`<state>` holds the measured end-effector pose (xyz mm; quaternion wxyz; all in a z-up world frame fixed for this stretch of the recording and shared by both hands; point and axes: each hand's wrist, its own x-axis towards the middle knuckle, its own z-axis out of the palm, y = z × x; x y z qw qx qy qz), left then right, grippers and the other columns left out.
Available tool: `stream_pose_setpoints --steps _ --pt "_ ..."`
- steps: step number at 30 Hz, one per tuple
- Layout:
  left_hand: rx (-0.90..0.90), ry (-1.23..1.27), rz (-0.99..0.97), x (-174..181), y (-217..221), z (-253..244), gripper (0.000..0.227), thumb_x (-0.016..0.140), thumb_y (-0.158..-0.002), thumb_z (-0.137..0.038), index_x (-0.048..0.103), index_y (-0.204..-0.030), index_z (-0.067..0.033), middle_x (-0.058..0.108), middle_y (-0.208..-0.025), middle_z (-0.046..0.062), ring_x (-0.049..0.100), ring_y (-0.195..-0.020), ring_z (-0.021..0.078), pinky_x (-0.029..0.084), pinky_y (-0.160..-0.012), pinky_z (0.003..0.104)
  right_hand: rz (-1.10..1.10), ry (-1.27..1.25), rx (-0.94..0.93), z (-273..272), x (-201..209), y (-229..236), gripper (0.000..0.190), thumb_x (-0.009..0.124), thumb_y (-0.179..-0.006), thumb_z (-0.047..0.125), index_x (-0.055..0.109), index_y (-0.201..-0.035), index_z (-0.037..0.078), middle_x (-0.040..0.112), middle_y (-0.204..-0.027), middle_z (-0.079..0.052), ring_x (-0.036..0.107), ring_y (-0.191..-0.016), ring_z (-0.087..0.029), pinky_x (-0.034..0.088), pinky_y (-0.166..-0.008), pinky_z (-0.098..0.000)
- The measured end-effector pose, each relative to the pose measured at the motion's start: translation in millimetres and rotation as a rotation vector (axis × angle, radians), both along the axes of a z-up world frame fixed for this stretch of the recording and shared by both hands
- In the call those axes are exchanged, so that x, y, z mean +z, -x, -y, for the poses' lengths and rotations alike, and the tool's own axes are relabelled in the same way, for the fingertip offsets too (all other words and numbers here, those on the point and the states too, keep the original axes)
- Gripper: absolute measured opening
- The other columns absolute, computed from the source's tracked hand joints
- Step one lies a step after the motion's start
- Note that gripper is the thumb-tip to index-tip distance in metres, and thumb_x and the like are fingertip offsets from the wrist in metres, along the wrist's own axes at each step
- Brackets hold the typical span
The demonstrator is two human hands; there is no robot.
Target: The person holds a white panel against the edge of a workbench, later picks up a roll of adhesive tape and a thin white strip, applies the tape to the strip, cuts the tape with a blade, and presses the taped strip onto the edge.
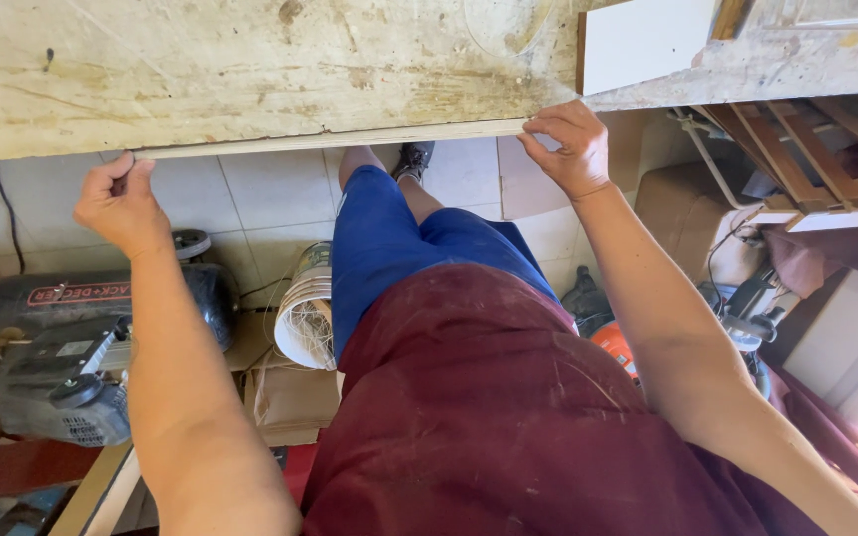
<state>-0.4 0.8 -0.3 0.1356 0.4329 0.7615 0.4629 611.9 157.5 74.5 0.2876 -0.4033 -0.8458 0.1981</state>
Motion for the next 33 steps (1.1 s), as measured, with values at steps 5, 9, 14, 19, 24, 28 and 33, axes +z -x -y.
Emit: stream_pose_setpoints --steps 5,9,14,19,24,28,33 --pt "0.046 -0.009 0.084 -3.7 -0.3 -0.9 0.023 0.097 -0.083 0.015 0.084 -0.099 0.004 0.081 -0.091 0.014 0.072 -0.086 0.0205 0.064 -0.076 0.033 -0.045 0.089 -0.111 9.9 0.0 2.3 0.018 0.099 -0.09 0.003 0.082 -0.097 0.001 0.077 -0.097 -0.014 0.074 -0.09 -0.025 0.063 -0.078 -0.0342" --pt "0.043 0.007 0.095 -2.4 -0.9 0.5 0.022 0.095 -0.084 0.011 0.084 -0.102 0.0043 0.082 -0.095 0.016 0.077 -0.091 0.0226 0.066 -0.081 0.033 -0.1 0.17 -0.282 20.8 8.3 12.4 0.019 0.1 -0.087 0.004 0.081 -0.093 0.002 0.076 -0.091 -0.013 0.07 -0.085 -0.023 0.058 -0.07 -0.032" --pt "0.064 0.058 0.175 8.7 -8.3 -0.7 0.015 0.087 -0.093 0.003 0.083 -0.108 0.0044 0.081 -0.098 0.015 0.076 -0.093 0.0208 0.067 -0.083 0.032 -0.089 0.2 -0.4 27.0 9.6 19.7 0.017 0.099 -0.086 0.004 0.083 -0.09 0.003 0.076 -0.089 -0.01 0.07 -0.084 -0.021 0.058 -0.065 -0.0294" --pt "0.155 0.007 0.143 -15.7 -0.7 -0.2 0.02 0.095 -0.087 0.003 0.082 -0.101 -0.0011 0.081 -0.094 0.012 0.075 -0.087 0.0197 0.064 -0.079 0.031 -0.064 0.211 -0.401 24.9 15.9 22.5 0.021 0.101 -0.084 0.004 0.083 -0.094 0.001 0.077 -0.09 -0.011 0.071 -0.081 -0.02 0.062 -0.067 -0.0292" --pt "0.31 0.124 0.038 -57.3 3.6 2.7 0.029 0.104 -0.077 -0.015 0.084 -0.098 -0.0074 0.079 -0.088 0.014 0.076 -0.08 0.0244 0.059 -0.073 0.034 0.0 0.234 -0.469 28.4 -1.9 5.9 0.025 0.105 -0.083 0.009 0.085 -0.099 0.005 0.075 -0.087 -0.014 0.075 -0.075 -0.033 0.062 -0.059 -0.0374" --pt "0.455 0.2 0.25 -26.1 -17.2 -7.1 0.023 0.097 -0.074 -0.023 0.087 -0.092 -0.0126 0.084 -0.082 0.0 0.075 -0.077 0.0097 0.062 -0.074 0.027 0.029 0.285 -0.452 27.6 -3.0 6.3 0.023 0.101 -0.09 0.003 0.086 -0.107 0.0 0.078 -0.095 -0.012 0.073 -0.083 -0.019 0.062 -0.073 -0.0302" --pt "0.461 0.215 0.338 12.7 -36.4 -18.1 0.028 0.093 -0.076 -0.028 0.086 -0.092 -0.0073 0.083 -0.083 0.001 0.075 -0.079 0.0096 0.063 -0.077 0.026 0.059 0.327 -0.522 30.3 8.5 15.1 0.022 0.101 -0.091 0.004 0.086 -0.106 0.001 0.081 -0.095 -0.011 0.076 -0.08 -0.017 0.064 -0.073 -0.027"
